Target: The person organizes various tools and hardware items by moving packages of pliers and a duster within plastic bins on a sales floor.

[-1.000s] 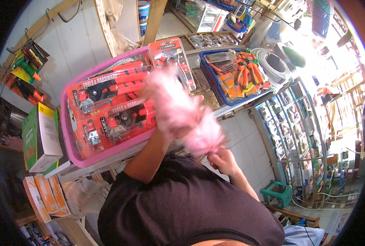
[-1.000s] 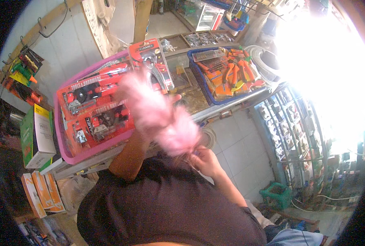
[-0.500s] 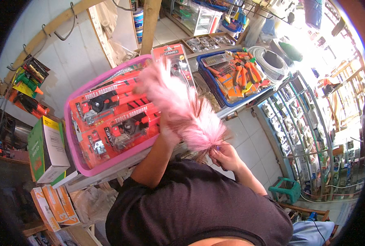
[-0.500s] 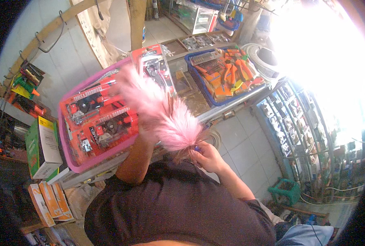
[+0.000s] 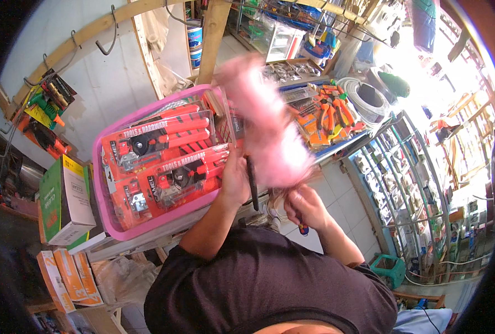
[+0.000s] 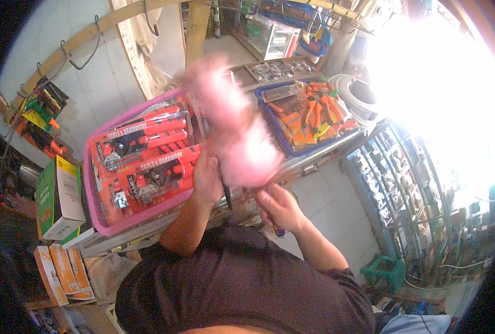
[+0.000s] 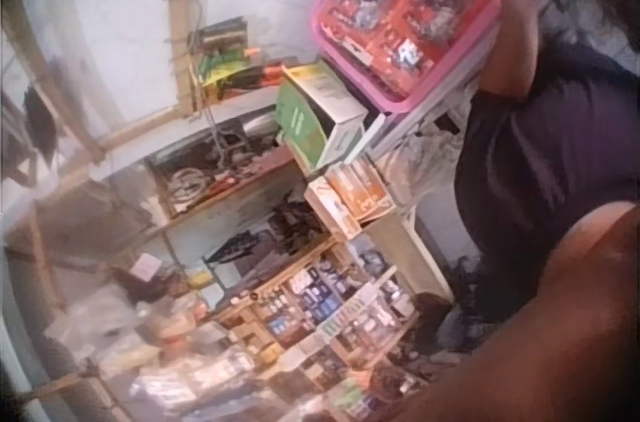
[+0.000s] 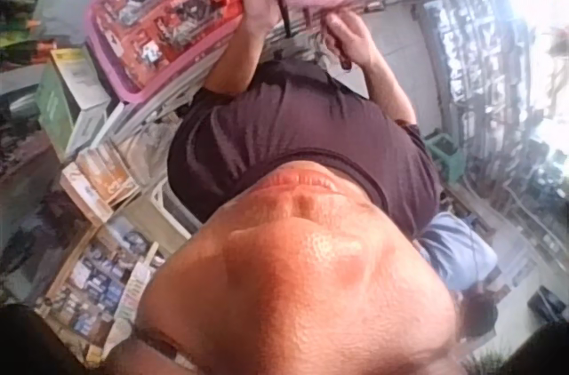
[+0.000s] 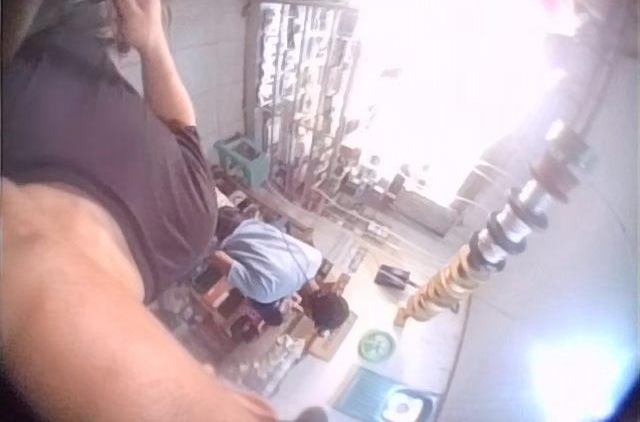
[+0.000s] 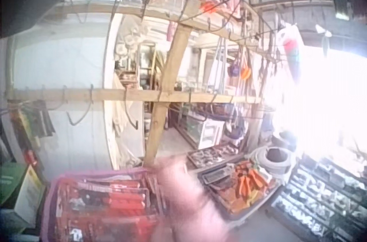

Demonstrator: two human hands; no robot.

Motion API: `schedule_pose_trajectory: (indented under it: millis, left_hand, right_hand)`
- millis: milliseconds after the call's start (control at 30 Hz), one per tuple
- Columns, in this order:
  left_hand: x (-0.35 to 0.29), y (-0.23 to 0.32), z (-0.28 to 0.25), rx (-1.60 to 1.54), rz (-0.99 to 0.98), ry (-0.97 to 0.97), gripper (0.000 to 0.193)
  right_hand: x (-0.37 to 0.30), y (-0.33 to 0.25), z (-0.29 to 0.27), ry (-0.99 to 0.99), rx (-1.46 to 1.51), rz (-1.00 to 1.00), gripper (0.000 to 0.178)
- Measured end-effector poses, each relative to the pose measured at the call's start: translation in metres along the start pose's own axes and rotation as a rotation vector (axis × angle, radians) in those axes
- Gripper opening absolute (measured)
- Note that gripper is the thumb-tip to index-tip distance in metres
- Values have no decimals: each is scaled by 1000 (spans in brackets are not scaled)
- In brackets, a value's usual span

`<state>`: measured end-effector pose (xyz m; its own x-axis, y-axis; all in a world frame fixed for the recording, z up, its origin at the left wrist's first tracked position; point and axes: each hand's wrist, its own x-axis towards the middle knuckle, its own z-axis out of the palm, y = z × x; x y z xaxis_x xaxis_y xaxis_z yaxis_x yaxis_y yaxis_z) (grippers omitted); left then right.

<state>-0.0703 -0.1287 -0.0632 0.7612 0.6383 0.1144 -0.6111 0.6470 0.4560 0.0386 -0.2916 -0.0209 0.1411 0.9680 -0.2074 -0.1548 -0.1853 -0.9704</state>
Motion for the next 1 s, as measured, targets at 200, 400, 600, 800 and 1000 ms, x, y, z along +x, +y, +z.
schedule_pose_trajectory:
  millis: [200,400,600,800,1000]
  left_hand:
    - [-3,4,6,-17,-29,-38,64]
    - [-3,6,24,-33,-40,-2,65]
    - [2,-5,-7,-41,23,-101,64]
    - [3,-2,-15,-108,15,-102,60]
    - [0,0,0,-140,-29,42,57]
  right_hand:
    - [0,8,17,199,276,-60,26]
    - [-5,21,11,104,104,-53,29]
    - [-7,4,14,1,-171,58,42]
    - [-6,-1,18,162,74,66,31]
    - [-9,14,16,288,31,32,33]
